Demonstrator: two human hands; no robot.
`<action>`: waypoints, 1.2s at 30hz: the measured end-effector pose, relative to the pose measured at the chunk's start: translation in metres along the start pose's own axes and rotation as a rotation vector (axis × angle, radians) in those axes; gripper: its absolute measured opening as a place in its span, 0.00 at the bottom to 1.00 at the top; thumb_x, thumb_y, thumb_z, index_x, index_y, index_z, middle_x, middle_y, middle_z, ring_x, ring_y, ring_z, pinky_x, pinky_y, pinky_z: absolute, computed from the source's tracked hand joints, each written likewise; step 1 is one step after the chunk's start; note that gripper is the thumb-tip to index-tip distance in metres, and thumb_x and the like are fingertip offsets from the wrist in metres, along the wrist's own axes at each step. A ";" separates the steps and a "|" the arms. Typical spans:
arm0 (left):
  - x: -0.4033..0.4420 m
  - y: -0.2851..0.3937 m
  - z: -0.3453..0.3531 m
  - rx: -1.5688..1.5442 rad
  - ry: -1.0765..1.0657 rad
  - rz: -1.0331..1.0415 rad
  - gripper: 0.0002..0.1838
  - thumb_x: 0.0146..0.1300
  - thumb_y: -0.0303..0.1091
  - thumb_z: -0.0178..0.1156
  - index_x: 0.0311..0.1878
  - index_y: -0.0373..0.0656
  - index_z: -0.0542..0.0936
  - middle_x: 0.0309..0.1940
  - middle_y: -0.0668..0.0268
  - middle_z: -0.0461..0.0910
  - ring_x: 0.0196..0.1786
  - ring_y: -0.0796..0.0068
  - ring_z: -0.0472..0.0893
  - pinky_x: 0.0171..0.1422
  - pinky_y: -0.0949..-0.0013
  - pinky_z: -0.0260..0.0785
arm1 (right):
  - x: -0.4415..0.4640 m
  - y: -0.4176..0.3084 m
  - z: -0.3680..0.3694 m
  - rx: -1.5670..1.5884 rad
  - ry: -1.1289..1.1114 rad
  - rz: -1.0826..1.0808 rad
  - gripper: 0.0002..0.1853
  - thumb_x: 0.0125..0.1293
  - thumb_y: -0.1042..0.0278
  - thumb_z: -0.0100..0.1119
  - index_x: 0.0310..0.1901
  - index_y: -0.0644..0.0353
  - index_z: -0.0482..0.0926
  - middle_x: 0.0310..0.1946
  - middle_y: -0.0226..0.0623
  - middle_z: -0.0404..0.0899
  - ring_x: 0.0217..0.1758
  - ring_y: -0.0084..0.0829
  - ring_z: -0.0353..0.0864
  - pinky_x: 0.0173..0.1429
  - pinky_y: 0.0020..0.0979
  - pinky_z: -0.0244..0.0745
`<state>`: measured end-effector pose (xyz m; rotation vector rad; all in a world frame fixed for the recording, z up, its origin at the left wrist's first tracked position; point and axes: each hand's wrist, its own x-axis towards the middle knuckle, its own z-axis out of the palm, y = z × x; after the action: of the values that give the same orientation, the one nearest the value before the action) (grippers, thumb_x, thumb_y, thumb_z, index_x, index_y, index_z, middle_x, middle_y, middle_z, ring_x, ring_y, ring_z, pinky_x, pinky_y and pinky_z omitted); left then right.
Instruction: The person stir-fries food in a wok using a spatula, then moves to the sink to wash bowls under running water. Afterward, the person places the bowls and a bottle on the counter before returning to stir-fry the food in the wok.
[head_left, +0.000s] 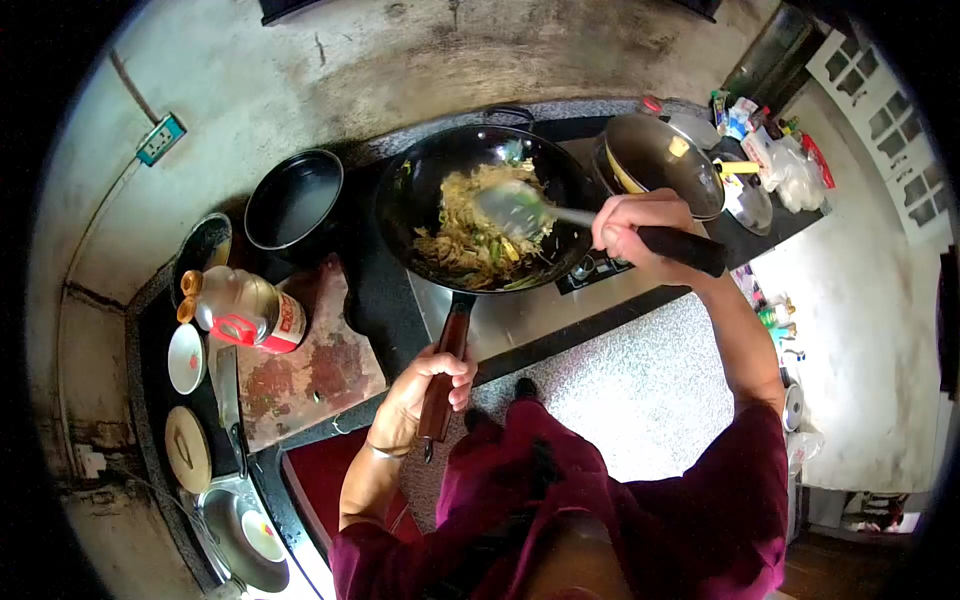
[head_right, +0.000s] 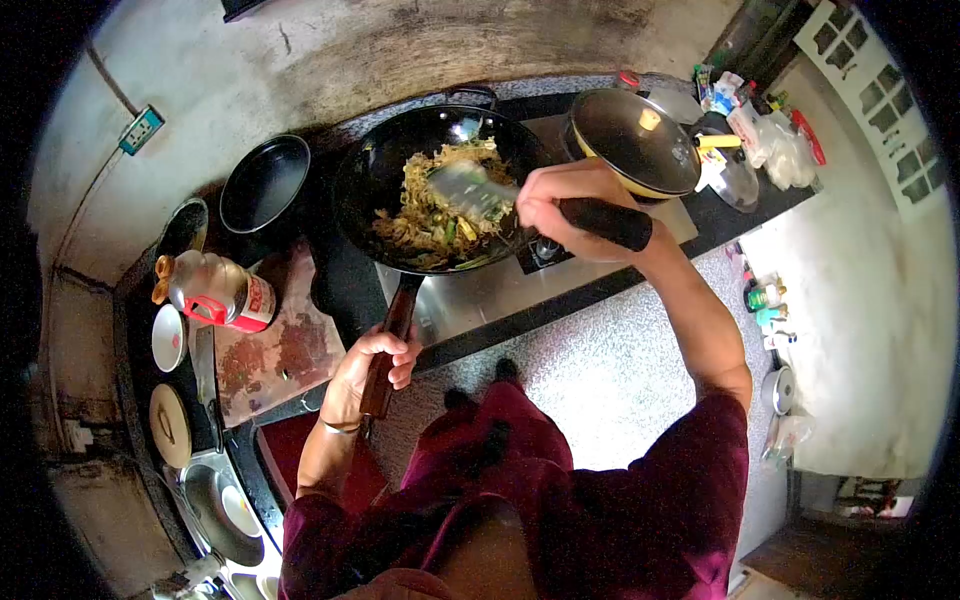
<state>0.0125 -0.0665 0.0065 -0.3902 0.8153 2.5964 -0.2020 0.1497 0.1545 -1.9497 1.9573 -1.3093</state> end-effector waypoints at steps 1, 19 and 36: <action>-0.003 0.000 0.000 -0.004 0.003 0.004 0.13 0.50 0.27 0.56 0.39 0.41 0.65 0.18 0.67 0.65 0.15 0.75 0.67 0.20 0.69 0.62 | 0.001 0.007 0.004 0.004 -0.005 -0.003 0.04 0.55 0.79 0.53 0.24 0.68 0.73 0.22 0.39 0.76 0.22 0.30 0.75 0.29 0.28 0.71; -0.003 -0.009 0.007 -0.053 0.041 0.113 0.14 0.53 0.35 0.54 0.42 0.40 0.69 0.17 0.70 0.66 0.13 0.79 0.65 0.17 0.75 0.61 | -0.010 0.031 -0.002 0.117 -0.207 -0.064 0.07 0.57 0.82 0.50 0.22 0.69 0.70 0.22 0.39 0.75 0.20 0.27 0.73 0.26 0.27 0.69; -0.014 -0.055 -0.015 -0.342 0.263 0.589 0.37 0.64 0.59 0.40 0.59 0.31 0.64 0.36 0.46 0.76 0.27 0.59 0.79 0.27 0.65 0.74 | -0.037 0.112 0.027 -0.286 -0.423 -0.392 0.13 0.49 0.69 0.64 0.34 0.63 0.71 0.41 0.39 0.68 0.25 0.33 0.74 0.26 0.31 0.72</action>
<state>0.0515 -0.0381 -0.0266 -0.6875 0.6313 3.3044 -0.2666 0.1477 0.0519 -2.5825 1.6806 -0.6018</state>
